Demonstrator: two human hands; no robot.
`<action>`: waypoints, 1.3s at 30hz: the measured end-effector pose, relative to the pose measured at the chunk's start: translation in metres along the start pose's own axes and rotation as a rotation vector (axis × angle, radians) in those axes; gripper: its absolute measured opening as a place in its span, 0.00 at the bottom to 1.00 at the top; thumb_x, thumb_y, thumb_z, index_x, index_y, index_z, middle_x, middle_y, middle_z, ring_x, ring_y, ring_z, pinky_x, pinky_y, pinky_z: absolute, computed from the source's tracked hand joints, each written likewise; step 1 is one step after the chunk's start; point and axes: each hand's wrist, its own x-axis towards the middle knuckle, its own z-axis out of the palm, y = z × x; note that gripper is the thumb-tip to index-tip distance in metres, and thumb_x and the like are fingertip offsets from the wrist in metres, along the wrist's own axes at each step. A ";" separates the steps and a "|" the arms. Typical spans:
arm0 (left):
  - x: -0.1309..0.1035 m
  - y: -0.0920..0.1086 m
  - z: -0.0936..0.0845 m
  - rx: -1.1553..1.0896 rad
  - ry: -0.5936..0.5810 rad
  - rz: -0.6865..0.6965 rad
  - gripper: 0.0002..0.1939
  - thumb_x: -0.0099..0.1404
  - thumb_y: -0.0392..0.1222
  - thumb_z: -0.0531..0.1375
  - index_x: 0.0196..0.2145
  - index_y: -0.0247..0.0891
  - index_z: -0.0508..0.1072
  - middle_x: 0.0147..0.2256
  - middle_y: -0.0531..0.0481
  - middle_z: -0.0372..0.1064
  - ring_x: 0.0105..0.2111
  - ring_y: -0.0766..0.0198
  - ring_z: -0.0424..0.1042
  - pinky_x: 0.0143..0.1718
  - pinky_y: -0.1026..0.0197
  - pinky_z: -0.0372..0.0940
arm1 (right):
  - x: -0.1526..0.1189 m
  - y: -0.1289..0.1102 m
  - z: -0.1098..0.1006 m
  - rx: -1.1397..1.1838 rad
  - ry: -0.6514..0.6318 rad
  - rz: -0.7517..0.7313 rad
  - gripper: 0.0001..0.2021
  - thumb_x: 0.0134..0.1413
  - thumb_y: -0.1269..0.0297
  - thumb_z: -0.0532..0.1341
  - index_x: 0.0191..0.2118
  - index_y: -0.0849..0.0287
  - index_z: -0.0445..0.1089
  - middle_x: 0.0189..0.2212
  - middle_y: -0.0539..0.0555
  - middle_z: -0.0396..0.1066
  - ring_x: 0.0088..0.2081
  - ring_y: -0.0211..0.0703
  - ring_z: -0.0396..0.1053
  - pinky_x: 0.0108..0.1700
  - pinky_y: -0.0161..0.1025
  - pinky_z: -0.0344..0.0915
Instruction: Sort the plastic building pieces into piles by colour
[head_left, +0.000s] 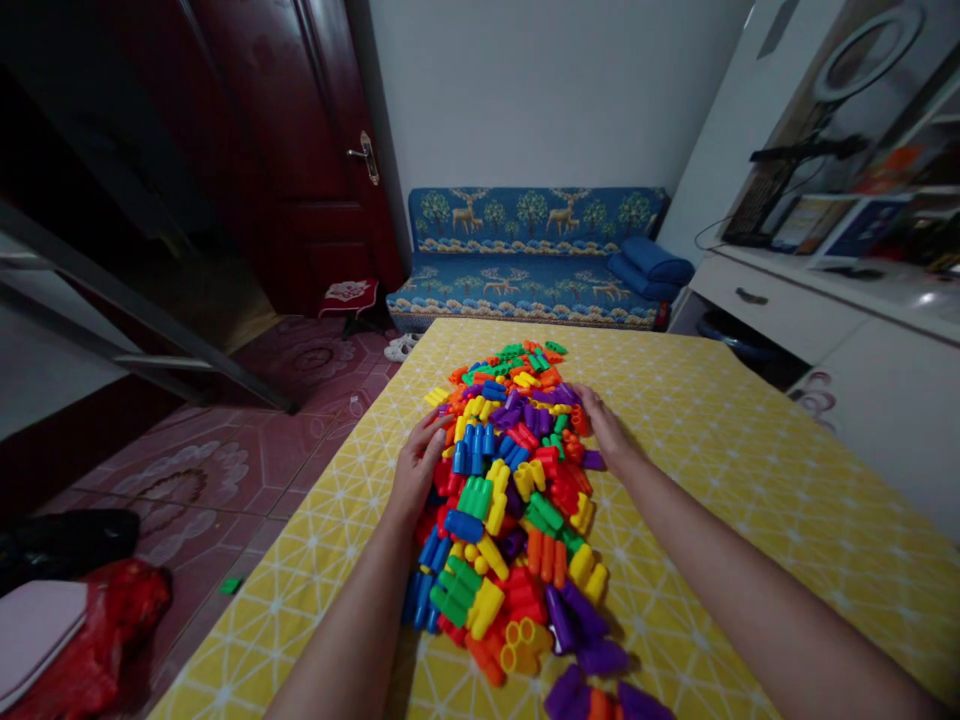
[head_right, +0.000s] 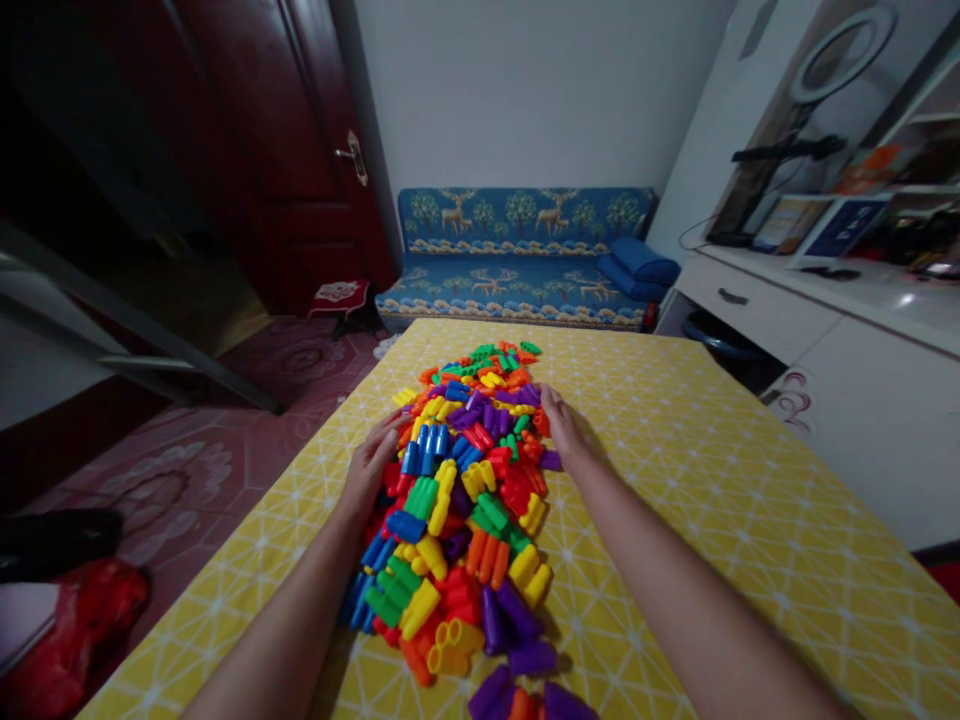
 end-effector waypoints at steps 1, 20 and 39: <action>0.000 0.000 0.000 -0.002 0.000 0.004 0.23 0.67 0.57 0.55 0.50 0.41 0.77 0.60 0.44 0.65 0.63 0.50 0.59 0.65 0.47 0.51 | -0.012 -0.003 -0.008 0.037 -0.034 0.037 0.33 0.63 0.37 0.42 0.59 0.53 0.66 0.58 0.57 0.68 0.57 0.50 0.67 0.59 0.51 0.64; 0.000 -0.008 0.000 -0.038 0.020 0.048 0.22 0.64 0.56 0.58 0.48 0.40 0.78 0.56 0.43 0.69 0.60 0.50 0.63 0.64 0.48 0.54 | -0.245 -0.070 -0.039 -0.570 -0.436 -0.668 0.41 0.49 0.52 0.70 0.67 0.37 0.53 0.72 0.53 0.31 0.70 0.68 0.27 0.62 0.76 0.45; -0.010 0.043 -0.013 0.578 -0.059 0.374 0.14 0.57 0.57 0.64 0.32 0.46 0.81 0.40 0.45 0.75 0.47 0.47 0.67 0.58 0.43 0.52 | -0.179 -0.070 -0.001 -0.001 -0.036 -0.437 0.21 0.68 0.55 0.47 0.58 0.54 0.66 0.61 0.57 0.62 0.63 0.53 0.58 0.65 0.55 0.54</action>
